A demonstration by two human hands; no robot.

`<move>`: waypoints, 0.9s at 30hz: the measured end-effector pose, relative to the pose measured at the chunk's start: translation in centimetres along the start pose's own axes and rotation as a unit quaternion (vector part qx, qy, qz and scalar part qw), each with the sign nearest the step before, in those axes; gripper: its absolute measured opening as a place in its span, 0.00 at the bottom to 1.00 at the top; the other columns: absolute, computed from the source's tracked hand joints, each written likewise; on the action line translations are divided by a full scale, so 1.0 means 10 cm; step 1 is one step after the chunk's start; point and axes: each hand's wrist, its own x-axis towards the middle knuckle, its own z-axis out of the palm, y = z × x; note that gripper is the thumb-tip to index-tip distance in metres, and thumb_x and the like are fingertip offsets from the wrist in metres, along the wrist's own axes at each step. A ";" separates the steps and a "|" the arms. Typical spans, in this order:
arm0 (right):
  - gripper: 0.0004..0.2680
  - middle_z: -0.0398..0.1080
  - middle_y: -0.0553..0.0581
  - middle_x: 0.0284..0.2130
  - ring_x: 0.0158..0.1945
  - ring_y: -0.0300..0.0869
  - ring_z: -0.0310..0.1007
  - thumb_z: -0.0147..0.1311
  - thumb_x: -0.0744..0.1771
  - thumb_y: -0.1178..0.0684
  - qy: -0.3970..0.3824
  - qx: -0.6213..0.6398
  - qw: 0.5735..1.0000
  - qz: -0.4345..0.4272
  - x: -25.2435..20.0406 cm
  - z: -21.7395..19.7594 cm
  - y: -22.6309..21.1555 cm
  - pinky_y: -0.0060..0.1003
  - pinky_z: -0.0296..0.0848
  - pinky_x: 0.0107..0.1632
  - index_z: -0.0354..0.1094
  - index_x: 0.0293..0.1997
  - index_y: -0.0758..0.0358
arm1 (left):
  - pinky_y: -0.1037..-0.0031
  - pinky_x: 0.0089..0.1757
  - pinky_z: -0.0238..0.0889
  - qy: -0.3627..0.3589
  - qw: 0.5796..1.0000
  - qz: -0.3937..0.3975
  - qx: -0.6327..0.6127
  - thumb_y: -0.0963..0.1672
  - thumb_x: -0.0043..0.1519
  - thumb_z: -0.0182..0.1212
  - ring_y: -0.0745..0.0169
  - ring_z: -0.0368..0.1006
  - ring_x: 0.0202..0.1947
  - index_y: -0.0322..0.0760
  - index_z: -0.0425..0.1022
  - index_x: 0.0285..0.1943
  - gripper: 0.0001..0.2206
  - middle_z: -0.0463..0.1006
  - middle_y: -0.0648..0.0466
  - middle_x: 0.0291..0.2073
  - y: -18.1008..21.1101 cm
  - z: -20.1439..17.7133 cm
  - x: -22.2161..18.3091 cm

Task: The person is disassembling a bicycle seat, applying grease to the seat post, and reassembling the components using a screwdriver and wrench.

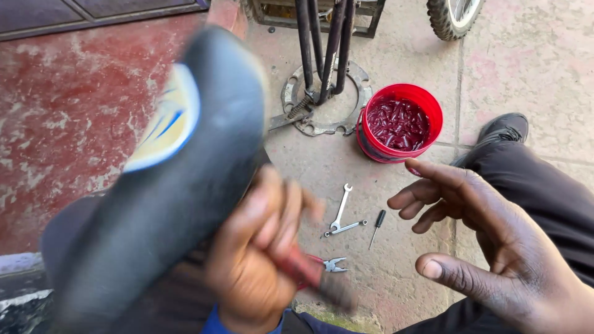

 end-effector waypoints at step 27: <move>0.20 0.65 0.63 0.58 0.47 0.48 0.72 0.55 0.58 0.43 -0.072 -0.469 0.830 -0.295 -0.02 0.04 0.13 0.39 0.76 0.38 0.67 0.57 0.40 | 0.77 0.29 0.54 0.260 0.964 -0.057 -0.027 0.54 0.64 0.51 0.75 0.50 0.18 0.44 0.60 0.31 0.16 0.52 0.63 0.17 0.11 0.03 0.10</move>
